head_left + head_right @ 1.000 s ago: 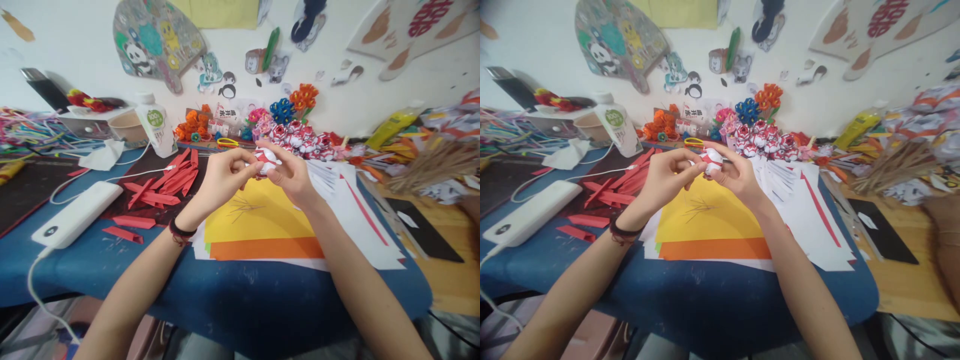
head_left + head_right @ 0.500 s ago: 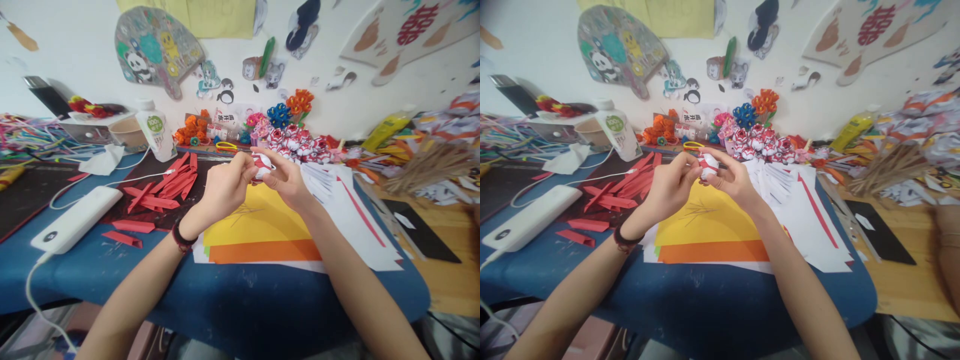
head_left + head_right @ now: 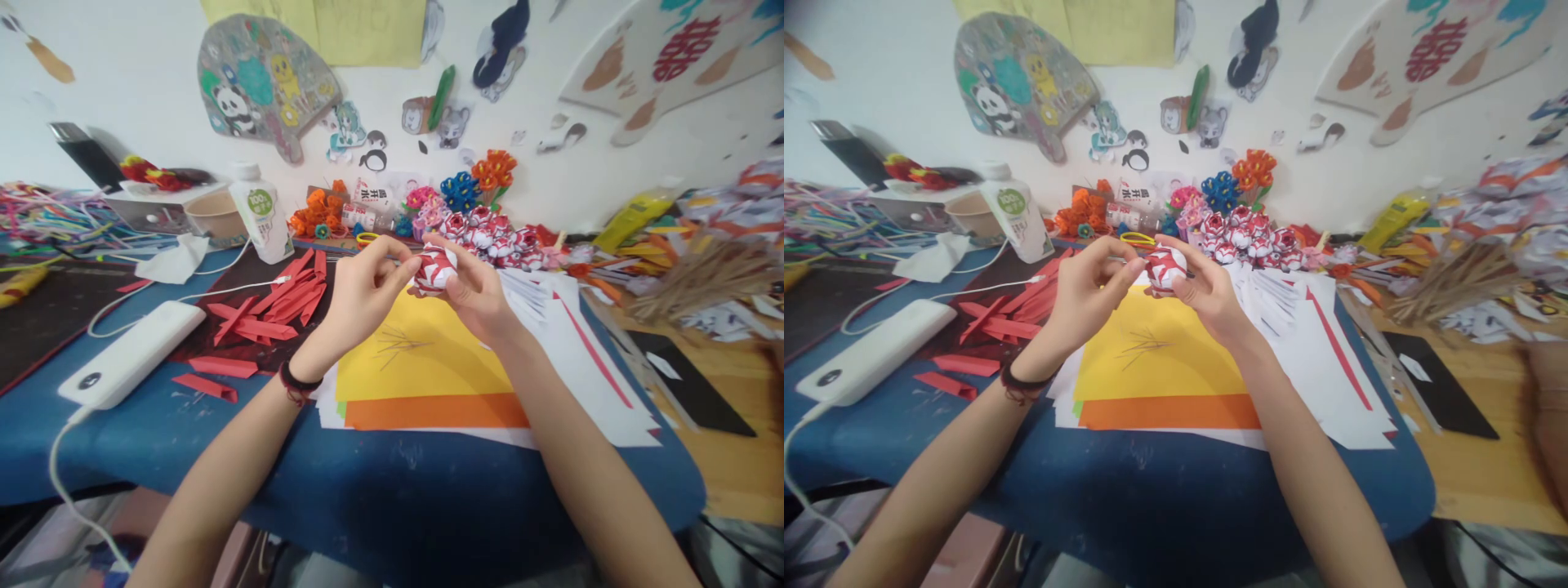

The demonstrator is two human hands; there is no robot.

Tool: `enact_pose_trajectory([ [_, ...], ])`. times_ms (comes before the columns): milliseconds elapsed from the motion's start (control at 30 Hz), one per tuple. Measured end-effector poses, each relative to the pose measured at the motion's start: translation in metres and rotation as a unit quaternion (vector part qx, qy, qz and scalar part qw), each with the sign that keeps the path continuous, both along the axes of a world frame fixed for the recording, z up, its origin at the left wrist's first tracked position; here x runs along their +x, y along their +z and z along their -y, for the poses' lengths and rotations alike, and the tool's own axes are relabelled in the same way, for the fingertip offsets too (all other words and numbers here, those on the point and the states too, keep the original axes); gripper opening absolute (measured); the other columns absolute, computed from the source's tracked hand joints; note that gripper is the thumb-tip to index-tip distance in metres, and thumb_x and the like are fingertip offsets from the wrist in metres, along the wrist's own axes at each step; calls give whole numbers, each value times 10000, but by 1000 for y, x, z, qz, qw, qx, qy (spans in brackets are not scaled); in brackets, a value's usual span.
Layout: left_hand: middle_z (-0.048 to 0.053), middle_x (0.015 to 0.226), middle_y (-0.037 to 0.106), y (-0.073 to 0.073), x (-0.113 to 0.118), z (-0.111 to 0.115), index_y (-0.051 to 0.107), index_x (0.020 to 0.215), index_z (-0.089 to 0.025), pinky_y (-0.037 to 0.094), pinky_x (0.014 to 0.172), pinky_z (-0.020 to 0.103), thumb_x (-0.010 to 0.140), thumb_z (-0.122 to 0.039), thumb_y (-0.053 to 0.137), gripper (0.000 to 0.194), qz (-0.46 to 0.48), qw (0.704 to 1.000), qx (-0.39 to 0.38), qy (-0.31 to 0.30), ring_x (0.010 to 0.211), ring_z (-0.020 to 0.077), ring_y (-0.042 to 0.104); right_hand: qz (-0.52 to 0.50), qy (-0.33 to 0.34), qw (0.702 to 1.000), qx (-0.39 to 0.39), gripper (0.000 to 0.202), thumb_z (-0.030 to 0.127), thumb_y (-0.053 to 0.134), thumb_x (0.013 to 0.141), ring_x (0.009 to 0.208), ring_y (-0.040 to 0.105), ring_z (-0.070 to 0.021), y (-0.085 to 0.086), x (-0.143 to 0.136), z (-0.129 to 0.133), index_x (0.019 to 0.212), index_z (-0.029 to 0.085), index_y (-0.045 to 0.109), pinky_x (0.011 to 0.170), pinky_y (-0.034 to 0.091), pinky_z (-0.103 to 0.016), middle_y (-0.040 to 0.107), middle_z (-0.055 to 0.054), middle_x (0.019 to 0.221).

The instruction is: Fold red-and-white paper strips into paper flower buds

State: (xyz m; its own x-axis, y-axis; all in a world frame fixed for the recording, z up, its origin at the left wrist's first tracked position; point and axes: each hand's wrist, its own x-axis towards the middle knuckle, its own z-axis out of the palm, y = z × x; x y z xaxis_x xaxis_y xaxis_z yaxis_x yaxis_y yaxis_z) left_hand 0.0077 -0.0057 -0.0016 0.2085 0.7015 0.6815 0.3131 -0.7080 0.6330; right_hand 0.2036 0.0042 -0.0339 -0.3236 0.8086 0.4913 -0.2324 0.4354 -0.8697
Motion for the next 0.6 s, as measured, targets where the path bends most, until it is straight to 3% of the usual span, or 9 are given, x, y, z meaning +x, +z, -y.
enact_pose_trajectory([
  [267, -77, 511, 482, 2, -4, -2, 661, 896, -199, 313, 487, 232, 942, -296, 657, 107, -29, 999, -13, -20, 448, 79, 432, -4, 2, 1000, -23, 678, 590, 750, 866, 1062, 720, -246, 3, -1, 1, 1443, 264, 605, 908, 669, -438, 668, -101, 1371],
  [467, -67, 501, 505, 2, -3, 0, 738, 917, -190, 318, 489, 232, 924, -285, 679, 112, -33, 999, -9, 0, 449, 82, 450, 6, -17, 1000, -2, 670, 551, 742, 892, 1130, 702, -256, 0, 1, 1, 1473, 259, 580, 941, 650, -419, 663, -101, 1391],
  [600, -72, 502, 501, 0, -3, 1, 746, 926, -197, 325, 512, 229, 919, -283, 690, 103, -58, 998, 33, 20, 461, 80, 449, 16, -26, 999, 17, 637, 512, 736, 910, 1127, 706, -256, -2, 4, 0, 1475, 263, 580, 937, 645, -405, 667, -92, 1389],
])
